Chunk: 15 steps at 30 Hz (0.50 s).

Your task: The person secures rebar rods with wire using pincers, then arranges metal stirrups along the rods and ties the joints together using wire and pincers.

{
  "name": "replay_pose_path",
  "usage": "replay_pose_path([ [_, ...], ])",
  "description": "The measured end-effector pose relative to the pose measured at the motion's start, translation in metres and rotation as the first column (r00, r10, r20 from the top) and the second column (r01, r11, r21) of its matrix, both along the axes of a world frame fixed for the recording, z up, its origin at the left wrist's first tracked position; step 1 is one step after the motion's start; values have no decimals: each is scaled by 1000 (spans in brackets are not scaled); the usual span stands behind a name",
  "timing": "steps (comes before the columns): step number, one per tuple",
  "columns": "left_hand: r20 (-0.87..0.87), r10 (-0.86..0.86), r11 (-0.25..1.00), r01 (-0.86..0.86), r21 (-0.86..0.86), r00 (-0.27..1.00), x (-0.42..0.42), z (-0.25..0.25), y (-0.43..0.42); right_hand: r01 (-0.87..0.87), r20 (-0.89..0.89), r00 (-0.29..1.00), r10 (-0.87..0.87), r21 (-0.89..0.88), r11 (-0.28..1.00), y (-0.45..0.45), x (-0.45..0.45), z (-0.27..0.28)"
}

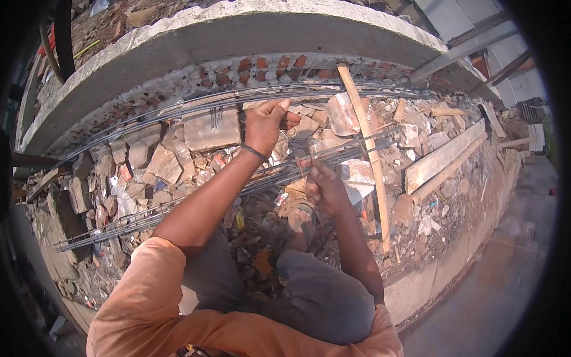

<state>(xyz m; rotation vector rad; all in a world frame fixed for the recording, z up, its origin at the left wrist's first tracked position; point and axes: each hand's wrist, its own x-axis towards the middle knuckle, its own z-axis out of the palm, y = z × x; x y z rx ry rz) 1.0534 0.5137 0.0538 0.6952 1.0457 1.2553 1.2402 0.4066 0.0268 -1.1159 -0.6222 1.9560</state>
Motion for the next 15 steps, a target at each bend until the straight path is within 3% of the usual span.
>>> replay_pose_path([
  [3,-107,-6,997,14,76,994,12,-16,-2,-40,170,985,26,81,996,-11,8,-10],
  [5,-118,-18,999,21,28,993,17,-17,-4,-27,237,971,17,39,999,-13,13,-1],
  [6,-127,-21,1000,22,3,992,17,-15,-5,-4,180,984,2,11,1000,-12,19,-1],
  [9,50,-22,988,29,-149,999,16,-9,-7,122,59,991,-119,-43,992,-11,29,5],
  [12,254,54,952,27,-304,966,19,-19,-8,157,106,983,-151,-44,987,-10,27,11],
  [15,291,111,946,-11,-324,950,26,-14,-15,347,185,919,-348,42,937,1,26,16],
])
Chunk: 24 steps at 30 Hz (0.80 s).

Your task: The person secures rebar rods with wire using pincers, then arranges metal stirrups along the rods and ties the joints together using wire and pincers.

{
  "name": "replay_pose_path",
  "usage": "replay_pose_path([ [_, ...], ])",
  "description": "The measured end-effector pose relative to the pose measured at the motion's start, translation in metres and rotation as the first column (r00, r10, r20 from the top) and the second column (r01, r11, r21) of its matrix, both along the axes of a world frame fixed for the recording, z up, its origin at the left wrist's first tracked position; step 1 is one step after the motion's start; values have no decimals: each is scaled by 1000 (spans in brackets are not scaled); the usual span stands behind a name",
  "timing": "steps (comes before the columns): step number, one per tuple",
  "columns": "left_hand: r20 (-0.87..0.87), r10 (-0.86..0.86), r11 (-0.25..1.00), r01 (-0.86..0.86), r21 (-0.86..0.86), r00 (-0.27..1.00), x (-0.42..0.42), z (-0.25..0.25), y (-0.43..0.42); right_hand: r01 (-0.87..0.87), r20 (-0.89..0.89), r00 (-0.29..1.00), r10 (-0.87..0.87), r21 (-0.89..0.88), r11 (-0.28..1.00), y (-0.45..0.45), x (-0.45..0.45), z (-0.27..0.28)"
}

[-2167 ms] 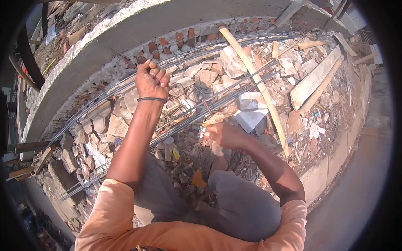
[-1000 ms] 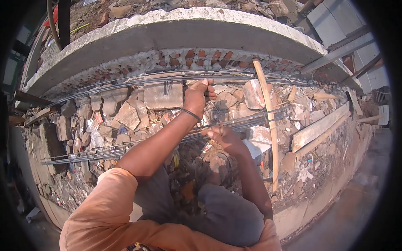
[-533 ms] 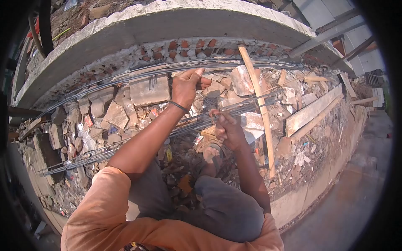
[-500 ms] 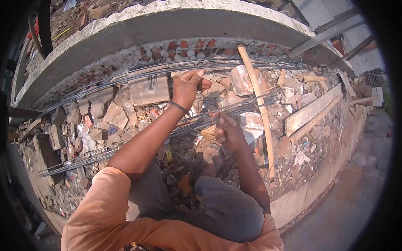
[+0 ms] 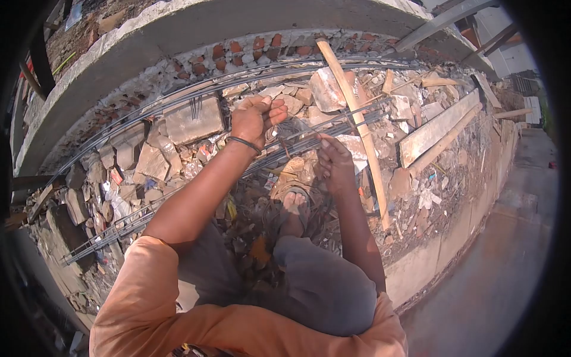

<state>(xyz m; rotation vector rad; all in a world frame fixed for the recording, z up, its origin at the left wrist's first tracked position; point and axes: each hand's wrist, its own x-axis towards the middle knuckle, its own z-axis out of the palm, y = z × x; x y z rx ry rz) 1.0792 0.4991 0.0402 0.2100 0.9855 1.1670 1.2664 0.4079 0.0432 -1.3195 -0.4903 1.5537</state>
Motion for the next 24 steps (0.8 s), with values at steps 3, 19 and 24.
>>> replay_pose_path([
  [3,15,-7,1000,7,-8,1000,8,-9,-8,97,3,995,-97,68,993,15,10,-5],
  [19,51,11,1000,-10,-19,999,-15,-18,-11,-91,220,972,86,13,996,64,12,6],
  [24,-25,190,978,-187,89,982,-41,-15,9,-433,246,866,435,-65,899,49,21,8],
])
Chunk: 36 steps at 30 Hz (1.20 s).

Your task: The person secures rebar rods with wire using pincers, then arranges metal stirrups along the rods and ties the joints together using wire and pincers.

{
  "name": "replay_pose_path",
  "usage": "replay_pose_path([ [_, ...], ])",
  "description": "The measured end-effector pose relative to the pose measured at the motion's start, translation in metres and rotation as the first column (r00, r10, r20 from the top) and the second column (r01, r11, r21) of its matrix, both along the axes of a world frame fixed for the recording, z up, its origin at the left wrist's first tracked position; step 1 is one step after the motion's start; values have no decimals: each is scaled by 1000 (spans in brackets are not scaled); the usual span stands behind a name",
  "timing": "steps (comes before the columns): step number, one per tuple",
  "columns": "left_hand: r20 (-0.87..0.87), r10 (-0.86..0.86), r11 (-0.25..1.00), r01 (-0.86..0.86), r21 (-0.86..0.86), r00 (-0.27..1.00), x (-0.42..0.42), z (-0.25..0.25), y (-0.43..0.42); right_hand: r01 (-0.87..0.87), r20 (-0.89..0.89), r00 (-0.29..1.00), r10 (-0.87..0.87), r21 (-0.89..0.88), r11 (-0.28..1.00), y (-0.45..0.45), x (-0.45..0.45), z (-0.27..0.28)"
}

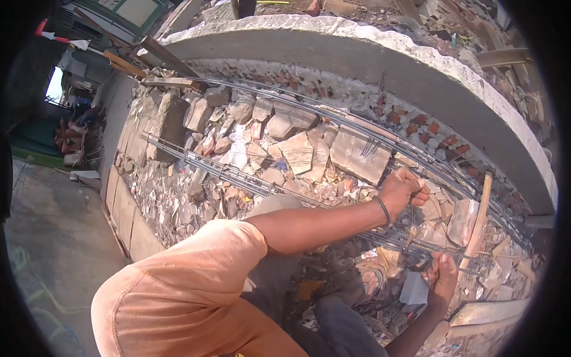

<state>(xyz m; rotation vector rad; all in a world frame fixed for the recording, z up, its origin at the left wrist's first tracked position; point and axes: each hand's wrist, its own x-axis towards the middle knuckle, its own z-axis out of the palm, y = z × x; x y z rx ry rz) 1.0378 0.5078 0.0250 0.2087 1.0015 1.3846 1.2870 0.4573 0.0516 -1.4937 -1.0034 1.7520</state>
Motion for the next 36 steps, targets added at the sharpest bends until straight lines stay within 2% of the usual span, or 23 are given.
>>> replay_pose_path([
  [2,35,34,999,-35,34,999,2,-19,7,51,22,999,-50,-63,997,7,-6,-7],
  [4,-89,81,997,-79,24,993,-6,-16,14,-167,86,982,169,-30,985,9,-11,-6],
  [8,-189,178,970,-139,200,966,-21,-14,21,-246,406,873,270,-110,963,11,0,-26],
  [10,-105,194,970,-175,172,975,-29,-10,18,-265,549,778,306,-155,952,20,-8,-32],
  [12,25,191,971,-192,145,981,-37,-5,10,-179,336,919,208,-115,977,27,-15,-33],
  [13,-1,141,977,-139,160,990,-36,1,1,-126,221,964,147,-106,986,27,-20,-29],
  [14,-23,89,981,-83,175,996,-29,7,-10,145,60,988,-142,-49,988,34,-35,-28],
  [15,-46,34,982,-25,190,998,-21,9,-16,412,-113,903,-414,-36,910,45,-71,-18],
  [17,-91,54,982,-36,186,994,2,-1,-21,667,-358,670,-650,-95,739,58,-102,-4],
  [19,-120,27,989,-9,151,992,8,-3,-25,694,-501,560,-660,-151,704,70,-108,6],
  [21,-115,-73,992,83,90,991,12,5,-31,342,-819,550,-164,42,939,112,-25,-65],
  [22,-16,-39,994,40,99,999,17,2,-33,153,-874,476,94,187,970,134,15,-102],
  [23,105,-29,995,19,98,994,26,-3,-35,350,-857,515,-19,190,917,122,-1,-78],
  [24,208,18,1000,-19,-1,978,29,-1,-37,558,-780,539,-318,48,829,95,-49,-20],
  [25,242,52,998,-46,-32,969,32,-3,-39,365,-854,517,-63,153,918,95,-36,-22],
  [26,191,-8,1000,12,-18,982,26,6,-44,451,-760,628,-169,179,874,83,-52,-1],
  [27,236,-26,999,37,-40,971,25,10,-50,510,-639,716,-282,203,836,72,-69,16],
  [28,284,-77,996,88,-25,956,25,2,-52,461,-588,772,-243,255,850,68,-71,27],
  [29,244,-174,983,184,-17,954,24,-9,-53,455,-624,748,-226,235,859,69,-61,27],
  [30,125,-230,963,245,-116,965,21,2,-49,544,-604,724,-334,201,815,73,-56,31],
  [31,-20,-239,964,234,-130,971,18,2,-47,533,-597,745,-298,263,804,82,-42,28],
  [33,-107,-172,975,154,-160,979,3,-14,-38,514,-582,766,-273,300,804,100,-19,21],
  [36,-369,-237,968,184,-173,899,-18,-30,-33,413,-511,829,-226,290,863,122,-1,18],
])
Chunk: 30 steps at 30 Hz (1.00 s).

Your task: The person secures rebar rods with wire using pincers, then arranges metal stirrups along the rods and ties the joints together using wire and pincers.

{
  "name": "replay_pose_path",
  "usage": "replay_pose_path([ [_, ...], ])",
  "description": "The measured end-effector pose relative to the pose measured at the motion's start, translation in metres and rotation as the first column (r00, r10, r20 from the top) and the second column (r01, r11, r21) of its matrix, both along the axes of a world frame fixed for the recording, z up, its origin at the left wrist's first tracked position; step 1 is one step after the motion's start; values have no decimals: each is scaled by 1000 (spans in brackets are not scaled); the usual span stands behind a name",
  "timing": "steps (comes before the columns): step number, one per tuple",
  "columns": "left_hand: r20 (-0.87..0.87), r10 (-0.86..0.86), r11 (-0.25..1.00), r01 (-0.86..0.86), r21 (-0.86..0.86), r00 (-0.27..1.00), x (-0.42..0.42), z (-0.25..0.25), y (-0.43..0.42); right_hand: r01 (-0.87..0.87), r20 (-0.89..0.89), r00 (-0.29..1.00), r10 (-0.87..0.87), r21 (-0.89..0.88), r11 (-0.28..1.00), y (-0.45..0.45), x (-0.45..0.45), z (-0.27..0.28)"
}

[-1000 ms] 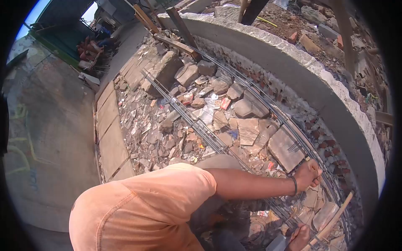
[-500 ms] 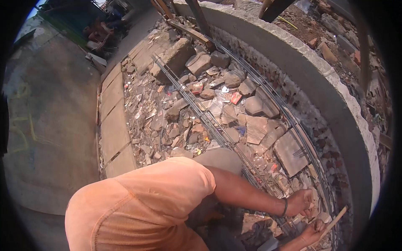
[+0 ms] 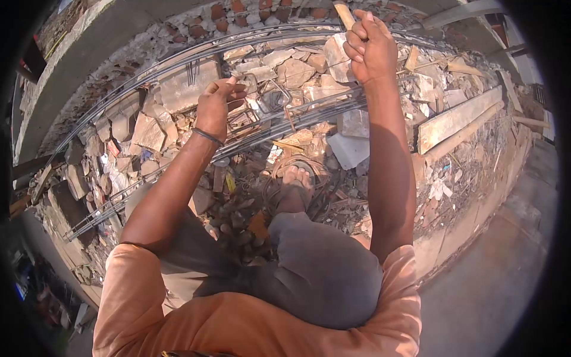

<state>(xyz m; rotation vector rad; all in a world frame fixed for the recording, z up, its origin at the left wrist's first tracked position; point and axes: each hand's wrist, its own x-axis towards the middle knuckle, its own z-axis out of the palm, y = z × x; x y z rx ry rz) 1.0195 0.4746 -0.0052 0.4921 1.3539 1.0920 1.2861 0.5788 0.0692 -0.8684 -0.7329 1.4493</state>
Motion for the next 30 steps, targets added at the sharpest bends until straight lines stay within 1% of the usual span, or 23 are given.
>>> replay_pose_path([
  [1,-72,-57,998,57,-2,996,-1,-2,2,-27,68,997,32,-66,997,11,2,-2],
  [3,-381,-236,951,293,98,894,12,-4,-1,-59,192,976,101,-210,976,28,10,-11],
  [4,-528,-286,906,406,123,800,18,2,-2,-125,143,977,157,-211,970,33,9,-15],
  [5,-581,-301,866,472,166,757,28,9,1,-143,147,974,174,-200,969,37,7,-19],
  [6,-770,-118,759,557,337,627,40,4,7,-167,151,969,197,-193,967,39,3,-22],
  [7,-869,116,599,664,448,482,52,2,15,-189,156,963,218,-185,965,40,-5,-19],
  [8,-882,35,625,679,386,469,63,1,18,-205,137,963,234,-194,959,38,-13,-16],
  [10,-887,-120,658,704,265,446,81,7,30,-257,87,959,270,-135,957,39,-20,-19],
  [13,-902,-167,693,698,180,399,83,8,39,-306,29,950,311,-112,945,36,-29,-22],
  [14,-883,-142,744,636,202,447,83,-1,41,-325,15,944,329,-107,940,34,-32,-22],
  [16,-887,-97,738,631,240,451,78,-9,44,-361,-30,933,359,-102,927,31,-36,-22],
  [17,-887,-73,732,629,263,455,76,-13,47,-348,-2,937,348,-42,937,30,-39,-20],
  [18,-891,-107,747,627,222,441,76,-13,49,-334,28,942,333,16,943,28,-42,-18],
  [20,-736,-303,869,492,48,606,80,-14,54,-295,136,951,279,122,948,19,-47,-19],
  [21,-630,-365,902,428,-57,685,83,-12,56,-254,129,962,241,96,962,16,-47,-26],
  [22,-366,-364,931,336,-139,857,85,-6,56,-215,122,971,205,74,974,14,-48,-35],
  [23,-252,-346,937,320,-140,904,86,-8,55,-176,113,979,169,51,983,13,-49,-41],
  [24,-134,-323,941,303,-149,937,89,-10,53,-116,81,989,125,-103,988,16,-51,-40],
  [25,-14,-292,945,286,-162,956,90,-12,50,-148,77,985,157,-113,983,18,-47,-46],
  [27,-232,-370,929,362,-79,900,82,-21,43,-212,65,973,222,-133,968,24,-41,-57],
  [28,-340,-394,914,404,-42,854,74,-25,41,-170,303,934,191,-96,981,27,-44,-60],
  [29,-443,-409,892,452,-9,798,67,-29,38,-191,337,917,215,-103,976,28,-45,-61],
  [30,-451,-368,911,412,-1,813,60,-31,34,-212,374,896,239,-111,971,29,-46,-59],
])
